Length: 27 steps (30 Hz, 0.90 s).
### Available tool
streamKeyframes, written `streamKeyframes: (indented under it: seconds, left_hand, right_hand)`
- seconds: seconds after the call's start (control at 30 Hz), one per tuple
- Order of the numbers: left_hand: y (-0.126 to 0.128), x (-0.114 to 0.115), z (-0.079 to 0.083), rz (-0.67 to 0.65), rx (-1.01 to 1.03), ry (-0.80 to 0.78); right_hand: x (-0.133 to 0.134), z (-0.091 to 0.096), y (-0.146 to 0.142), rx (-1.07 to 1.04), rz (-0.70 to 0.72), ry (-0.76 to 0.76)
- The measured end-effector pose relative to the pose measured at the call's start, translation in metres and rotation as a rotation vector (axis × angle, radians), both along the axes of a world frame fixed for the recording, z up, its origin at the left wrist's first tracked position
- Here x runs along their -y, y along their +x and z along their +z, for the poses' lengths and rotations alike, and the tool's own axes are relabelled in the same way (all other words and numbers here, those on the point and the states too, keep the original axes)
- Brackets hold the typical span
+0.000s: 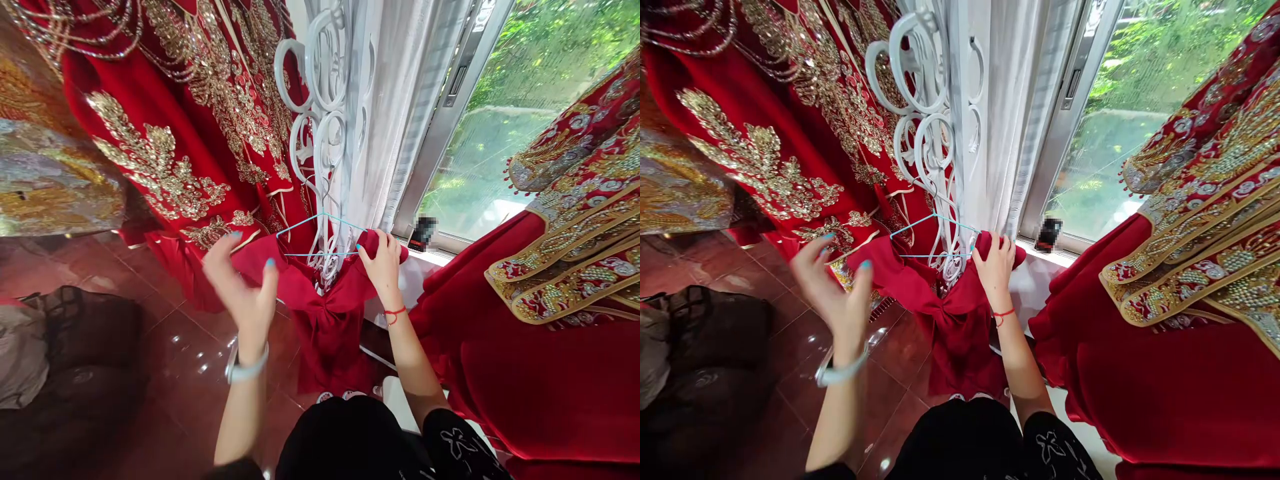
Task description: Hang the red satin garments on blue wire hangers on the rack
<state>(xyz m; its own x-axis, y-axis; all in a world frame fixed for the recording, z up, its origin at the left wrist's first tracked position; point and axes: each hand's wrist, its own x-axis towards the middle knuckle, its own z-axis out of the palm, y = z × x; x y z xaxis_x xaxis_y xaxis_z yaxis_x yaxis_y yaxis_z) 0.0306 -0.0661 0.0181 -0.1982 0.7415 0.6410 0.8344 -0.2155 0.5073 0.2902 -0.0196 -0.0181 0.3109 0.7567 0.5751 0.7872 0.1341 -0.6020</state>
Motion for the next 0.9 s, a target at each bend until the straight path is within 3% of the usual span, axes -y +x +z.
streamKeyframes:
  seconds: [0.13,0.23,0.33,0.67,0.9]
  left_hand:
    - [0.005,-0.047,-0.015,0.107,-0.003,-0.081]
    - [0.007,-0.066,-0.028,0.159,-0.064,-0.123]
    - [0.004,-0.064,-0.032,0.153,-0.119,-0.136]
    - [-0.001,-0.054,-0.024,0.189,-0.235,-0.224]
    - [-0.011,-0.048,-0.019,0.131,-0.309,-0.264]
  right_hand:
    - [-0.021,0.002,-0.005,0.026,-0.075,-0.093]
    - [-0.030,0.004,-0.001,0.048,-0.085,-0.104]
    - [-0.035,0.004,0.005,0.063,-0.086,-0.094]
    - [-0.052,0.009,0.007,0.156,-0.123,-0.158]
    - [-0.045,0.033,0.008,0.393,-0.184,-0.370]
